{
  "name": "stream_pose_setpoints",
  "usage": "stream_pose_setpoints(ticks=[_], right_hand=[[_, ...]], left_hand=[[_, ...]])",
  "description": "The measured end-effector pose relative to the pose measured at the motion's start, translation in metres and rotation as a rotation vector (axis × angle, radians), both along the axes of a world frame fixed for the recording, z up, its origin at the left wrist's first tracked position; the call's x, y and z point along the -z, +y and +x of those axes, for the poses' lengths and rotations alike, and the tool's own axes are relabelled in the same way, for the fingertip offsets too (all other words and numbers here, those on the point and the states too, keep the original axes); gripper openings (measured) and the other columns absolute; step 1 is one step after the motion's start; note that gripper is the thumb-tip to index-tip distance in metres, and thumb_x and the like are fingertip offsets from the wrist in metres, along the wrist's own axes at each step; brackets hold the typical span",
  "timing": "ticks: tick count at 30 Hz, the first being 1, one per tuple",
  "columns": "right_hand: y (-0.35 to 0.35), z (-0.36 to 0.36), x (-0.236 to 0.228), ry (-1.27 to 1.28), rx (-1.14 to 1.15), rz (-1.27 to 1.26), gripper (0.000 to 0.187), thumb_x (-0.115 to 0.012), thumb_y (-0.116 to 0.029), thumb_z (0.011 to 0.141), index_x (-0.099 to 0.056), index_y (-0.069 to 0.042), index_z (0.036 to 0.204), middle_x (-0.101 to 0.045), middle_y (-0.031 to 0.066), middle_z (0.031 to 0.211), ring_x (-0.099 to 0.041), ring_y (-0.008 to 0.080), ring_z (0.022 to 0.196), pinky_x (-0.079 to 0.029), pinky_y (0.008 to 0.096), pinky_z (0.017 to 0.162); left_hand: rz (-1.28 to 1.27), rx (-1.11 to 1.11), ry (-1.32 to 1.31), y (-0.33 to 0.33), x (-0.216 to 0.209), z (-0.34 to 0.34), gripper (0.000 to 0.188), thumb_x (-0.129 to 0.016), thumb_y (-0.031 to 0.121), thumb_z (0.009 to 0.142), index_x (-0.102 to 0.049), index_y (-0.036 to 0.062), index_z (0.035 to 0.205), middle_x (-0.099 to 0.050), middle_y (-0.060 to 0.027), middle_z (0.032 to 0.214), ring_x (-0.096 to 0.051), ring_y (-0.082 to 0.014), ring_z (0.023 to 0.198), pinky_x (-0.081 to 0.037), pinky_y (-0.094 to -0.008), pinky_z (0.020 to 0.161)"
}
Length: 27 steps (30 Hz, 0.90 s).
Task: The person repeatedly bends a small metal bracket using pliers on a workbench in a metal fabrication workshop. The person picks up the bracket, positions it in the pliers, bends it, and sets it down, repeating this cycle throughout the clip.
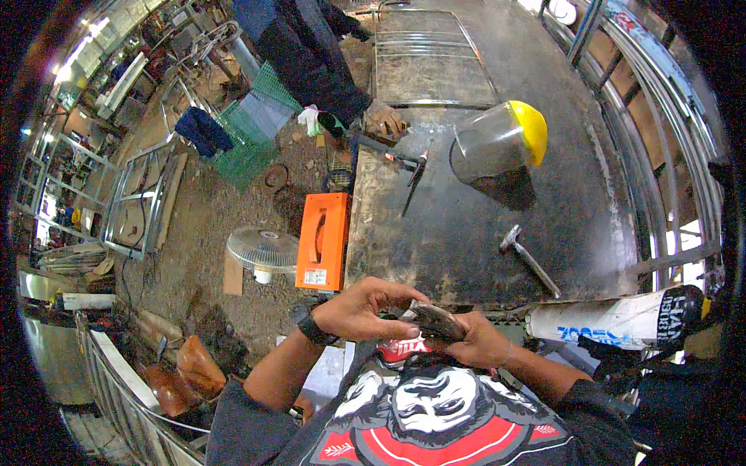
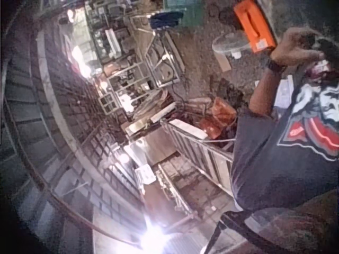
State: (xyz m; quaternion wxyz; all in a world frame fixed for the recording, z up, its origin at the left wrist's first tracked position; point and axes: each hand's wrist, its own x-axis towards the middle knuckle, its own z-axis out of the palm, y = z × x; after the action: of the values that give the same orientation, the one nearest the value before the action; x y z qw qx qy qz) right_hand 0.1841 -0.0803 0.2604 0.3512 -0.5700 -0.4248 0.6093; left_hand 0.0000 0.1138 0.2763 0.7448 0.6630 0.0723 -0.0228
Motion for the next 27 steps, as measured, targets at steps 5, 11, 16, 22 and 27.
stream_pose_setpoints(ticks=[5,11,16,22,27], right_hand=[[-0.008,-0.008,0.008,0.055,0.026,0.005,0.022,-0.074,-0.015,0.095,-0.072,-0.006,0.115,-0.072,-0.0012,0.089,-0.057,0.0055,0.085,-0.050,0.0282,0.078],[-0.011,-0.005,0.018,0.089,0.015,0.038,0.018,-0.073,-0.013,0.095,-0.071,-0.003,0.111,-0.072,-0.0013,0.090,-0.057,0.0038,0.084,-0.050,0.0265,0.076],[-0.008,0.002,0.011,0.038,-0.005,0.093,0.016,-0.067,-0.010,0.096,-0.070,-0.002,0.110,-0.069,0.0002,0.088,-0.056,0.0049,0.084,-0.049,0.0275,0.074],[0.001,0.016,0.027,-0.204,0.136,0.263,0.019,-0.074,-0.014,0.093,-0.070,-0.005,0.110,-0.069,0.0057,0.094,-0.062,0.0123,0.085,-0.050,0.0327,0.075],[0.008,0.040,0.046,-0.823,0.024,0.281,0.043,-0.079,-0.026,0.083,-0.069,-0.021,0.125,-0.058,0.0133,0.095,-0.062,0.0371,0.088,-0.052,0.0479,0.079]], left_hand=[[0.036,0.002,-0.038,-0.005,0.004,-0.006,0.041,-0.079,0.015,0.093,-0.066,-0.0017,0.128,-0.074,-0.0060,0.113,-0.064,-0.0098,0.104,-0.051,-0.0284,0.093],[0.046,-0.005,-0.041,-0.001,0.004,0.001,0.039,-0.082,0.015,0.087,-0.071,-0.0009,0.122,-0.076,-0.0074,0.108,-0.068,-0.0135,0.101,-0.053,-0.0302,0.091],[0.084,0.014,-0.055,-0.003,0.009,0.004,0.041,-0.079,0.018,0.091,-0.068,0.0002,0.126,-0.075,-0.0086,0.113,-0.066,-0.0115,0.103,-0.051,-0.0289,0.093],[0.159,-0.234,0.173,-0.003,-0.025,0.013,0.027,-0.074,0.015,0.095,-0.069,-0.0015,0.116,-0.074,-0.0061,0.101,-0.066,-0.0104,0.095,-0.054,-0.0257,0.081],[0.363,-0.312,0.065,-0.014,0.011,0.029,0.016,-0.070,0.013,0.097,-0.071,-0.0032,0.101,-0.073,-0.0072,0.091,-0.066,-0.0112,0.084,-0.053,-0.0291,0.073]])
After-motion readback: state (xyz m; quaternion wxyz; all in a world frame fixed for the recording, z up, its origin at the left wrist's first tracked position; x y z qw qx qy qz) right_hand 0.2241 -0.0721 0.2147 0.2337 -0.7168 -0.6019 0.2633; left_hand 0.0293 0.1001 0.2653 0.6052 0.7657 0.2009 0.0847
